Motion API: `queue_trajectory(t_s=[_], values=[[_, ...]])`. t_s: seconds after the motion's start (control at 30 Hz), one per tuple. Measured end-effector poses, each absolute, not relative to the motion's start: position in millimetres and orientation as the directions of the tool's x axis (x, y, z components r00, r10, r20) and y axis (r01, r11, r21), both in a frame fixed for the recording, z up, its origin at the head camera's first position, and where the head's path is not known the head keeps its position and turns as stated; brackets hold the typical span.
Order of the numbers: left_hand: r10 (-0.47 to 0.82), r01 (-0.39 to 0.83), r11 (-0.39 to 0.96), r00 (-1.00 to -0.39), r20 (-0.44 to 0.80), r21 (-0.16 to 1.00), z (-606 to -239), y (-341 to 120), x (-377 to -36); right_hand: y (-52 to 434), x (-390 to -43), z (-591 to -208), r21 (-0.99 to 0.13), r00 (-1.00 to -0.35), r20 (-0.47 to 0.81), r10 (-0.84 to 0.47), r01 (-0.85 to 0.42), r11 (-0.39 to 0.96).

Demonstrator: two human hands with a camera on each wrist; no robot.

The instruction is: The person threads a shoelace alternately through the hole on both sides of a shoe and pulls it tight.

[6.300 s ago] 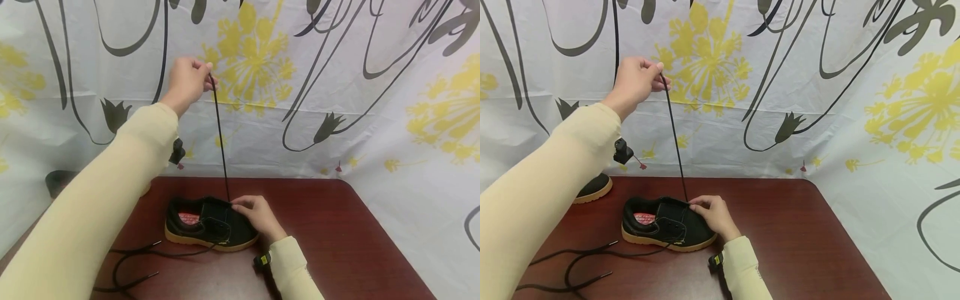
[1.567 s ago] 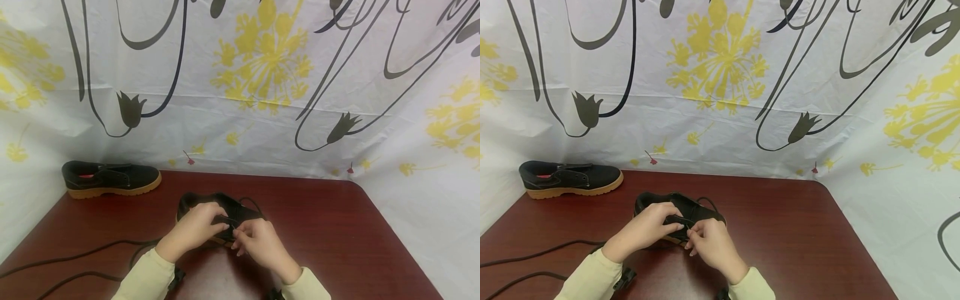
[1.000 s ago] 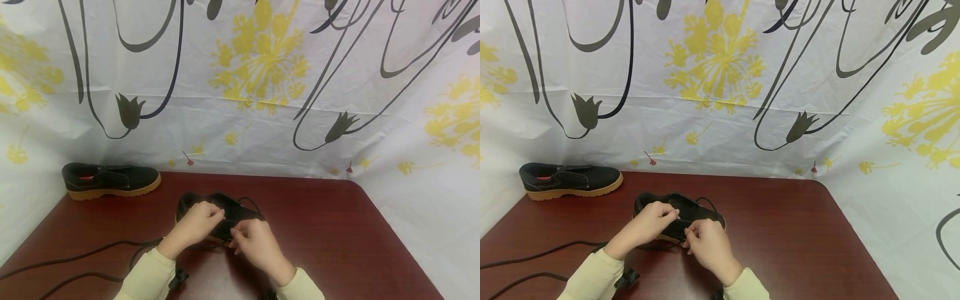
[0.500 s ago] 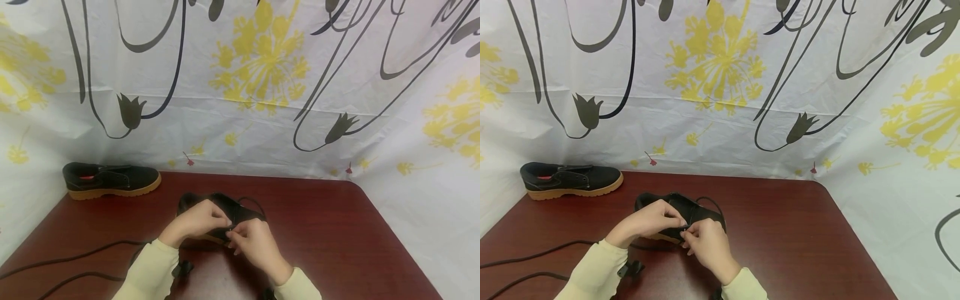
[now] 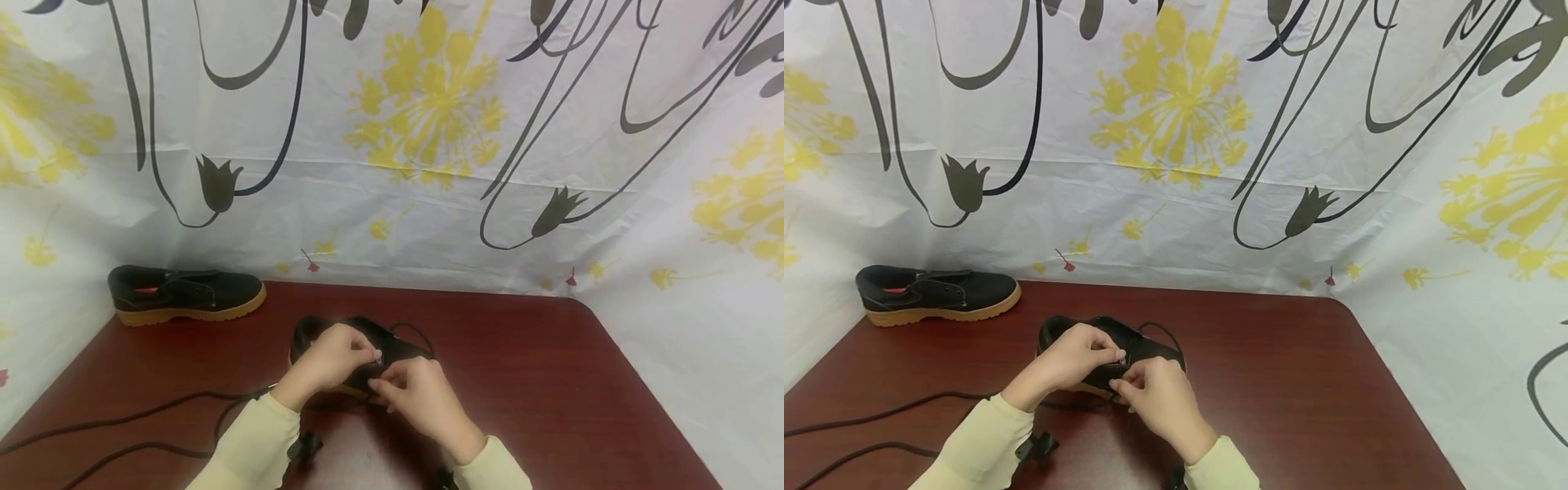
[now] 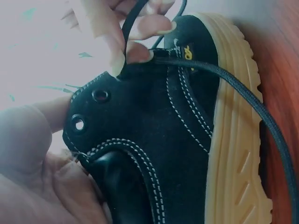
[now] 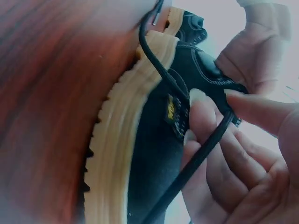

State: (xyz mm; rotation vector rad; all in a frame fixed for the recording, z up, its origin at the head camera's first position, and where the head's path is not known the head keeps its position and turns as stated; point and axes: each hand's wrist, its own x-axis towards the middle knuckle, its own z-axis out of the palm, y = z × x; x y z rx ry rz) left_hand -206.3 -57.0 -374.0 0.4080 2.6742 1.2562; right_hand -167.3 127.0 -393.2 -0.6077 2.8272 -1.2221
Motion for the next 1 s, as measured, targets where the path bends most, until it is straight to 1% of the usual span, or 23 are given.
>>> queue_trajectory(t_s=[0.13, 0.2, 0.33, 0.47, 0.6, 0.7, 0.8, 0.87, 0.93, 0.97, 1.0], values=[[0.292, 0.166, 0.583, -0.956, -0.014, 0.796, -373, -56, -207, 132, -168, -387, -0.709, -0.912, 0.105, -0.397, -0.349, 0.613], [0.282, 0.167, 0.563, -0.959, 0.002, 0.809, -373, -57, -207, 134, -168, -384, -0.686, -0.906, 0.109, -0.408, -0.366, 0.629], [0.24, 0.16, 0.494, -0.97, 0.043, 0.855, -373, -61, -210, 137, -168, -379, -0.609, -0.89, 0.166, -0.425, -0.432, 0.665], [0.207, 0.112, 0.374, -0.978, 0.035, 0.921, -369, -69, -213, 139, -167, -375, -0.521, -0.875, 0.223, -0.429, -0.48, 0.706], [0.172, 0.064, 0.298, -0.985, 0.012, 0.953, -364, -80, -216, 141, -167, -372, -0.444, -0.855, 0.286, -0.434, -0.519, 0.731], [0.148, 0.053, 0.278, -0.989, 0.011, 0.959, -361, -89, -217, 143, -168, -374, -0.339, -0.81, 0.371, -0.453, -0.573, 0.747], [0.14, 0.066, 0.271, -0.99, 0.029, 0.96, -359, -98, -215, 144, -170, -377, -0.213, -0.732, 0.478, -0.486, -0.633, 0.744], [0.132, 0.075, 0.279, -0.99, 0.039, 0.957, -358, -103, -213, 144, -172, -380, -0.155, -0.677, 0.538, -0.502, -0.665, 0.731], [0.125, 0.076, 0.274, -0.991, 0.043, 0.959, -358, -108, -212, 144, -174, -382, -0.127, -0.642, 0.584, -0.497, -0.677, 0.725], [0.119, 0.071, 0.272, -0.992, 0.039, 0.96, -358, -110, -212, 144, -175, -382, -0.124, -0.64, 0.599, -0.482, -0.668, 0.733], [0.112, 0.064, 0.271, -0.993, 0.034, 0.96, -358, -112, -212, 144, -175, -383, -0.133, -0.651, 0.607, -0.456, -0.648, 0.749]])
